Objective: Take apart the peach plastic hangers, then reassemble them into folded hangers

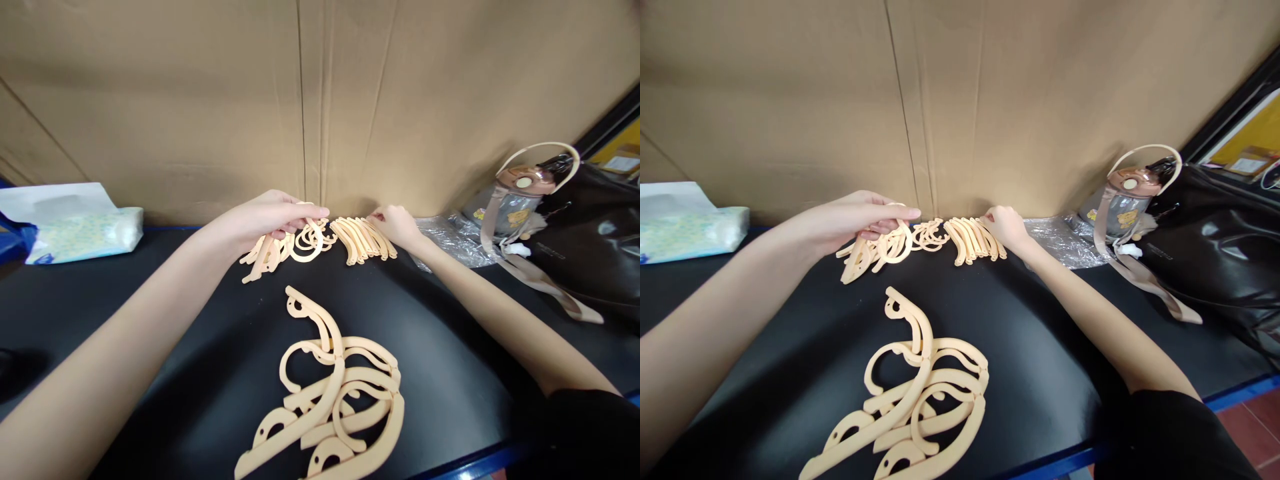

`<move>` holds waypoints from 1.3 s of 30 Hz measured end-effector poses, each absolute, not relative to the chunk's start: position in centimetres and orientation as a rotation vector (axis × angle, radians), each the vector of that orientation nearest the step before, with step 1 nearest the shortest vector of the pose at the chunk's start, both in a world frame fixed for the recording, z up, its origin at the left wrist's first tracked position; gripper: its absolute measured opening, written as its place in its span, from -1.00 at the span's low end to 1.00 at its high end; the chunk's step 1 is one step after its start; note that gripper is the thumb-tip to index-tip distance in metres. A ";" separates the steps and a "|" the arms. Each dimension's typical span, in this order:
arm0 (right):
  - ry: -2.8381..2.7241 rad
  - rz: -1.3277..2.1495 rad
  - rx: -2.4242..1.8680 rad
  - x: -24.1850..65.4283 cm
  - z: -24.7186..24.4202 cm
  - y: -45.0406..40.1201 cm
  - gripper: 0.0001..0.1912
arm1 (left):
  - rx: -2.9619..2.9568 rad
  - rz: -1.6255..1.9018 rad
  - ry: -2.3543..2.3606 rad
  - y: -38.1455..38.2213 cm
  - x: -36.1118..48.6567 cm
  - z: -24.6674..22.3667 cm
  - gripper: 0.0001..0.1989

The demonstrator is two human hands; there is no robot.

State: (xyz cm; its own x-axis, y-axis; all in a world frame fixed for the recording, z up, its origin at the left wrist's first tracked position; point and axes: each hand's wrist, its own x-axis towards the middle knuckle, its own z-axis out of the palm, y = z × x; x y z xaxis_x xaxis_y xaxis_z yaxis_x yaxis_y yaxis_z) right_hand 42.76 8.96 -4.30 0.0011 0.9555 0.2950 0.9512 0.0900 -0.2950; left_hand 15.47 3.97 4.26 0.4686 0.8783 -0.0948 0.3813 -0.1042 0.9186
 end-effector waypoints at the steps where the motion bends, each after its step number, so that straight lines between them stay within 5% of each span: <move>1: -1.939 0.021 -1.859 42.8 -3.9 8.9 -0.73 | 1.686 0.630 1.078 4.0 15.5 4.2 -0.52; 7: -2.011 0.292 -1.536 40.1 -1.1 6.5 -0.57 | 1.521 0.991 0.825 3.6 17.0 3.8 -0.60; 10: -2.110 0.859 -1.122 36.7 -0.6 3.6 -0.43 | 1.457 1.072 0.722 3.3 18.1 3.3 -0.70; 14: -1.919 1.342 -0.732 33.7 -0.8 1.0 -0.56 | 1.375 1.066 0.639 3.2 18.7 2.9 -0.90; 27: -1.607 1.344 -0.992 34.3 -0.7 1.4 -0.76 | 1.512 1.060 0.631 3.9 18.3 2.1 -0.86; 39: -1.801 1.194 -0.985 35.5 -1.2 2.6 -0.73 | 1.475 0.993 0.542 3.9 18.1 2.6 -0.74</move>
State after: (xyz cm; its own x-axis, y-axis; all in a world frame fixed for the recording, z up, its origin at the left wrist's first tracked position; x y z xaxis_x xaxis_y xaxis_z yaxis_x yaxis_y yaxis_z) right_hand 35.48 2.64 -1.16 -0.4241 0.8901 0.1670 0.1923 0.2687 -0.9438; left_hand 18.05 3.94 2.63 0.5245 0.8091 0.2650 -0.2154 -0.1750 0.9607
